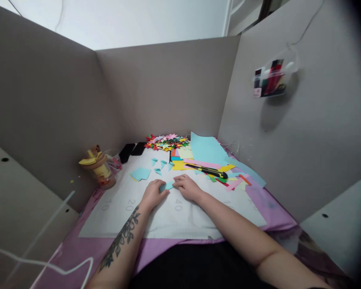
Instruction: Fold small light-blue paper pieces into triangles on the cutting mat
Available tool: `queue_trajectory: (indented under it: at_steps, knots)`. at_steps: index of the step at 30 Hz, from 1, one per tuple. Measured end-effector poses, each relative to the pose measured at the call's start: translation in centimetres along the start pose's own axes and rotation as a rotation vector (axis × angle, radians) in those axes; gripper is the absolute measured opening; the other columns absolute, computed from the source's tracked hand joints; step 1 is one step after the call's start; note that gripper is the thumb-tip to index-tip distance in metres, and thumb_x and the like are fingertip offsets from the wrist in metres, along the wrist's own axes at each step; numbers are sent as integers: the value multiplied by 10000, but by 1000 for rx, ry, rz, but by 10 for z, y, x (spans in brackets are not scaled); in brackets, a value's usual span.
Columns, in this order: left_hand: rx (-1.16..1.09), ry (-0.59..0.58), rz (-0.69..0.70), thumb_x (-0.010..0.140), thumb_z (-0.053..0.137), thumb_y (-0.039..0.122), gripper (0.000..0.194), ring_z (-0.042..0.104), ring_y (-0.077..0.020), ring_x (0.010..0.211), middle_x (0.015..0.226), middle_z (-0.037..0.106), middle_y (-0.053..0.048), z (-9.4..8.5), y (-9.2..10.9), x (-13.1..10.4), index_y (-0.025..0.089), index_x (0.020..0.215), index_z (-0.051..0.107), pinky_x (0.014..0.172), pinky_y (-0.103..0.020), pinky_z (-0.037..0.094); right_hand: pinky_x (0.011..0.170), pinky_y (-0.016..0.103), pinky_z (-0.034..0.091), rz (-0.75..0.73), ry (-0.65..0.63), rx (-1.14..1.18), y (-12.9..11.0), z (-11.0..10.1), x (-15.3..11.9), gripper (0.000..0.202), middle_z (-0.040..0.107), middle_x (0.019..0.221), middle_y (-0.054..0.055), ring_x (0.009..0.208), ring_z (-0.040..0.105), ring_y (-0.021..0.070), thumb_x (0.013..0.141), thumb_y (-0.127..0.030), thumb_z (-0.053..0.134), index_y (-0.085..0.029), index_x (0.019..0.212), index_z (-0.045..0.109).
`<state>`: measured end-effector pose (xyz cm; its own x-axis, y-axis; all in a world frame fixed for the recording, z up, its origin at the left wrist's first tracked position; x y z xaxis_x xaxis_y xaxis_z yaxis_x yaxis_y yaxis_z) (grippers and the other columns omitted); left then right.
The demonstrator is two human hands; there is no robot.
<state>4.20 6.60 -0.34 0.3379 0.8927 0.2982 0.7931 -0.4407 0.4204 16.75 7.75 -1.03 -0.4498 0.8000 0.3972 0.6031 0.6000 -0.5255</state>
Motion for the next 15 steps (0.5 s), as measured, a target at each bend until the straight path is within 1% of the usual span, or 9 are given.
queue_trajectory:
  at_steps: [3,6,8,12,15]
  knots:
    - [4,5,0,761,575,343,294,556,-225,962,1017,625,-82,0,0,0,172,997,620,876,-342,424,935,356,380,10,21,6,0,-4,0,282,625,1109,54,1054,472,195,732,-41,521,-217,803,730]
    - [1,-3,6,762,576,353,308,551,-230,974,1036,618,-83,1,0,-1,175,1010,617,883,-343,419,936,366,378,32,-9,-14,3,-3,0,299,623,1115,52,1065,466,204,714,-24,513,-221,767,732]
    - [1,-4,9,759,580,361,317,548,-233,983,1051,612,-85,1,0,-1,177,1014,617,889,-344,416,937,371,378,35,-30,-29,3,0,0,306,616,1137,53,1068,465,207,726,-34,508,-227,800,733]
    - [3,-3,2,752,591,360,319,550,-227,977,1036,613,-81,1,0,-2,178,1012,622,885,-342,418,935,368,380,14,-24,-41,0,0,0,302,609,1154,63,1069,473,202,774,-72,496,-235,884,725]
    - [2,0,-18,754,589,348,304,550,-225,973,1029,619,-78,1,-1,-1,180,1005,626,884,-344,418,930,375,380,-11,-32,-65,-2,3,0,330,608,1149,68,1062,480,201,778,-69,485,-239,954,707]
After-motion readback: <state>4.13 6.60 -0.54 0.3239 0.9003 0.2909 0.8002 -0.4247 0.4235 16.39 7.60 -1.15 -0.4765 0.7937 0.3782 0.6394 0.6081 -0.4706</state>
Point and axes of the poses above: each hand's wrist, its own x-axis towards the middle knuckle, its own z-axis out of the palm, y = z × x, the point moved 10 cm from there along x, towards the middle knuckle
